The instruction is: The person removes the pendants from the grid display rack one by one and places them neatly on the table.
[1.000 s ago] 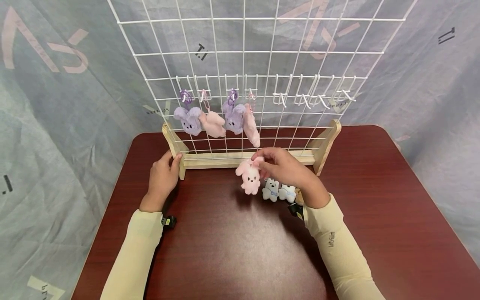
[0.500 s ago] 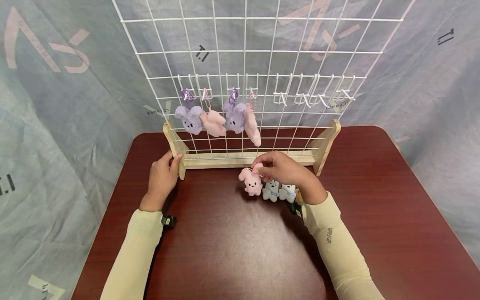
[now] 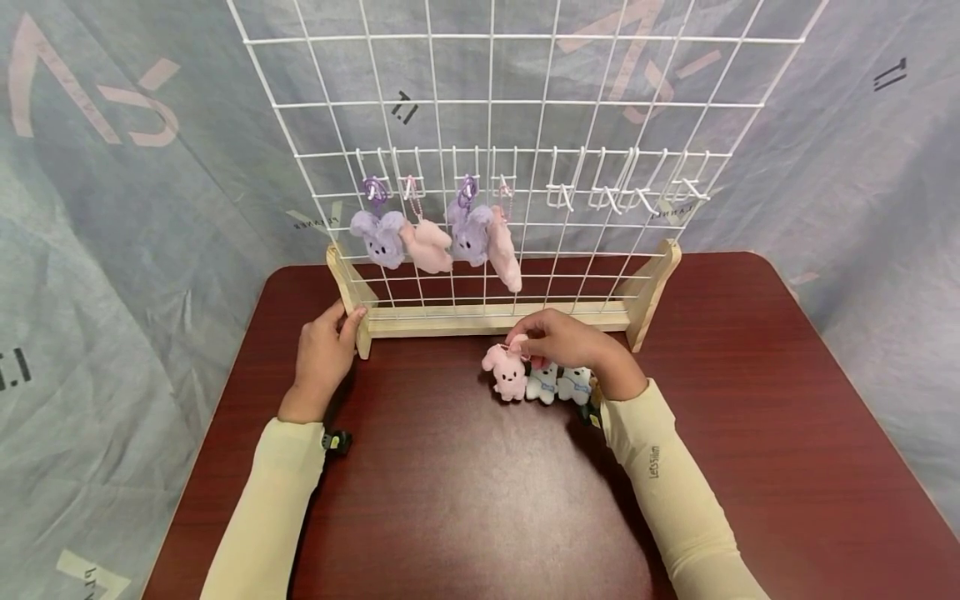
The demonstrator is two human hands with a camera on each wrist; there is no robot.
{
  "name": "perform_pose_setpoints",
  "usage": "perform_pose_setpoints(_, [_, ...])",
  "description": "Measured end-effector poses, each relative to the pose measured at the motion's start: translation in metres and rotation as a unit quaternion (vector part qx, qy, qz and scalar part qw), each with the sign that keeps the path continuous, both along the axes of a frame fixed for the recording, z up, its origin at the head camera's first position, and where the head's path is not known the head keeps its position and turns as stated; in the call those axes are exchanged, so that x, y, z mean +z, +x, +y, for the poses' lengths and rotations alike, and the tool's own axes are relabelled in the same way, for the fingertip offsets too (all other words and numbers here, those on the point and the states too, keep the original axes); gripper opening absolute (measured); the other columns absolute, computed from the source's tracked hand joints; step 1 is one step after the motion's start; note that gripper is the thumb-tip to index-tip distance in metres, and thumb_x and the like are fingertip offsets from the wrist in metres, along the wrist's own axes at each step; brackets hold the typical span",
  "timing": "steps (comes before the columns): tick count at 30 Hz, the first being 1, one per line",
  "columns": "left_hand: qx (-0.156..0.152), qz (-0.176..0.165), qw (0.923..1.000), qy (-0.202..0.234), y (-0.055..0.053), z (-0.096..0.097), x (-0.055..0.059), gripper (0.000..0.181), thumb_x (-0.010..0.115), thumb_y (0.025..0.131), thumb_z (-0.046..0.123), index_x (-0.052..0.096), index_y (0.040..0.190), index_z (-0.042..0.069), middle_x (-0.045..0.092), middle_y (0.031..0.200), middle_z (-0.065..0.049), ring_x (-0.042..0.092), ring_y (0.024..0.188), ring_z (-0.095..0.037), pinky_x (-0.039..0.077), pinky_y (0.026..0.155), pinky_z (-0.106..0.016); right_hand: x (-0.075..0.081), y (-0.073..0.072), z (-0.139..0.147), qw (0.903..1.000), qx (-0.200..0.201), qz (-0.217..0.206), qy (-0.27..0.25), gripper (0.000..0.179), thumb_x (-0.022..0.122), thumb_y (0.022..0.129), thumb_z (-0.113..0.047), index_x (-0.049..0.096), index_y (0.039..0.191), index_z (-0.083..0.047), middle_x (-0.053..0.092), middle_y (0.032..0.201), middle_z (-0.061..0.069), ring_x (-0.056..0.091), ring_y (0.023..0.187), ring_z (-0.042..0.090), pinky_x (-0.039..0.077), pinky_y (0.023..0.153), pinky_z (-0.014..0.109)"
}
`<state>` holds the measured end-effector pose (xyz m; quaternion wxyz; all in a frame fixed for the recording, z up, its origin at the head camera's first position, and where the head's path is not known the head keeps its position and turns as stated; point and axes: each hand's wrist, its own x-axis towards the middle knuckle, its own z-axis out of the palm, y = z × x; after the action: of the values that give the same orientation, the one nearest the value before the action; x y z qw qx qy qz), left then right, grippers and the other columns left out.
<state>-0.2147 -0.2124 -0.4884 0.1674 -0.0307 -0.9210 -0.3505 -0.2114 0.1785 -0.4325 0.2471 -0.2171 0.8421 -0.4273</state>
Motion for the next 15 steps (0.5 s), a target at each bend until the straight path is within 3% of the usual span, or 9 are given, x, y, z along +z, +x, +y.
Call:
perform_pose_setpoints(8, [-0.005, -0.016, 0.9997, 0.018, 0.0006, -0.0003, 0.0009, 0.038, 0.058, 0.109, 0.043, 0.070, 0.128, 0.012, 0.080, 0.089, -0.016, 0.077, 0.068, -0.028, 0.061, 0.063, -0.044, -0.0042, -0.0007, 0.0004, 0.9998, 0.005, -0.009, 0.019, 0.017, 0.063, 0.107, -0.013, 0.076, 0.116, -0.004, 0.067, 0.082, 0.013, 0.067, 0.067, 0.029, 0.056, 0.063, 0.040])
perform_pose_setpoints(15, [-0.002, -0.023, 0.9995, 0.023, 0.0003, -0.0008, 0.0003, 0.040, 0.058, 0.108, 0.046, 0.070, 0.128, 0.014, 0.079, 0.090, -0.015, 0.077, 0.069, -0.028, 0.061, 0.064, -0.044, -0.0082, -0.0022, -0.0001, 0.9993, -0.006, -0.012, 0.035, 0.022, 0.064, 0.106, -0.012, 0.073, 0.123, -0.001, 0.073, 0.092, 0.019, 0.072, 0.074, 0.035, 0.049, 0.059, 0.029])
